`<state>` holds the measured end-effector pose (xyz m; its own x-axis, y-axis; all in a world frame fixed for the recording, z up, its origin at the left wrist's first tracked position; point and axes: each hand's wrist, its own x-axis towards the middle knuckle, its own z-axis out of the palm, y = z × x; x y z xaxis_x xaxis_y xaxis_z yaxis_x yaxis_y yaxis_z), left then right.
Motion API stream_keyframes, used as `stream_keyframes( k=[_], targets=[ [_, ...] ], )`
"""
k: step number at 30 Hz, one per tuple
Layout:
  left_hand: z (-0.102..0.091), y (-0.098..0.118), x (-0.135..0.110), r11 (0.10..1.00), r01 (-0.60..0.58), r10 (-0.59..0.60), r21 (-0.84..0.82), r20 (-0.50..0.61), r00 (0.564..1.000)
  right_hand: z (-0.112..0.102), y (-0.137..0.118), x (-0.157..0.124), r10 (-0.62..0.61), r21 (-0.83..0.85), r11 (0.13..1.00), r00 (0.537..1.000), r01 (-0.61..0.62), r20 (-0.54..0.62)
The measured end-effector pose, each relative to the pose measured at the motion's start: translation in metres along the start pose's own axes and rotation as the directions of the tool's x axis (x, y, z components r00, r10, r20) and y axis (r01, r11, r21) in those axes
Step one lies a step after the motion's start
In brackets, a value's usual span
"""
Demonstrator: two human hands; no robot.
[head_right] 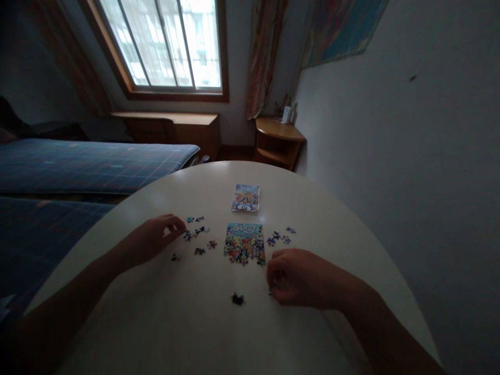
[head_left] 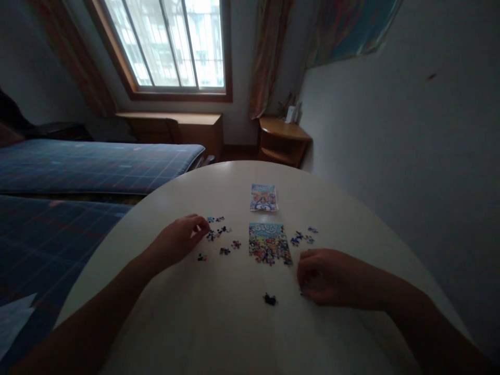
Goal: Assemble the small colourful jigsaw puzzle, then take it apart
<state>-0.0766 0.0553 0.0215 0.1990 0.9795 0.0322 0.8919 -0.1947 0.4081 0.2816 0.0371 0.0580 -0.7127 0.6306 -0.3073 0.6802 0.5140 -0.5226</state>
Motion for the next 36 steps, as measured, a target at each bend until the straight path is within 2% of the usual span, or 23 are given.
stream_keyframes(
  k=[3,8,20,22,25,29,31,36],
  targets=[
    [0.006,0.009,-0.001,1.0,-0.011,0.01,-0.027,-0.037,0.999,-0.001,-0.003,0.0,0.004,-0.004,1.0,1.0,-0.004,0.0],
    [0.02,0.022,-0.003,0.997,-0.035,0.032,-0.067,-0.033,0.999,0.001,-0.002,-0.001,0.015,0.001,1.0,1.0,-0.015,0.006],
    [0.044,0.037,-0.009,0.986,-0.071,0.066,-0.153,-0.035,0.997,0.003,0.001,-0.002,-0.016,-0.026,1.0,0.999,0.015,-0.035],
    [0.047,0.04,-0.009,0.983,-0.082,0.075,-0.167,-0.049,0.996,0.005,0.0,0.001,-0.058,-0.063,0.997,0.995,0.053,-0.08],
    [0.051,0.044,-0.009,0.977,-0.109,0.099,-0.181,-0.064,0.993,0.015,0.0,0.012,-0.118,-0.159,0.984,0.966,0.082,-0.231],
    [0.056,0.048,-0.01,0.966,-0.128,0.12,-0.227,-0.047,0.992,0.033,-0.004,0.032,-0.16,-0.227,0.972,0.859,0.053,-0.486],
    [0.058,0.05,-0.011,0.958,-0.138,0.132,-0.252,-0.043,0.99,0.039,-0.007,0.039,-0.182,-0.228,0.971,0.827,0.068,-0.531],
    [0.061,0.052,-0.013,0.947,-0.149,0.135,-0.285,-0.068,0.989,0.046,-0.009,0.044,-0.185,-0.232,0.97,0.83,0.07,-0.525]
  ],
)
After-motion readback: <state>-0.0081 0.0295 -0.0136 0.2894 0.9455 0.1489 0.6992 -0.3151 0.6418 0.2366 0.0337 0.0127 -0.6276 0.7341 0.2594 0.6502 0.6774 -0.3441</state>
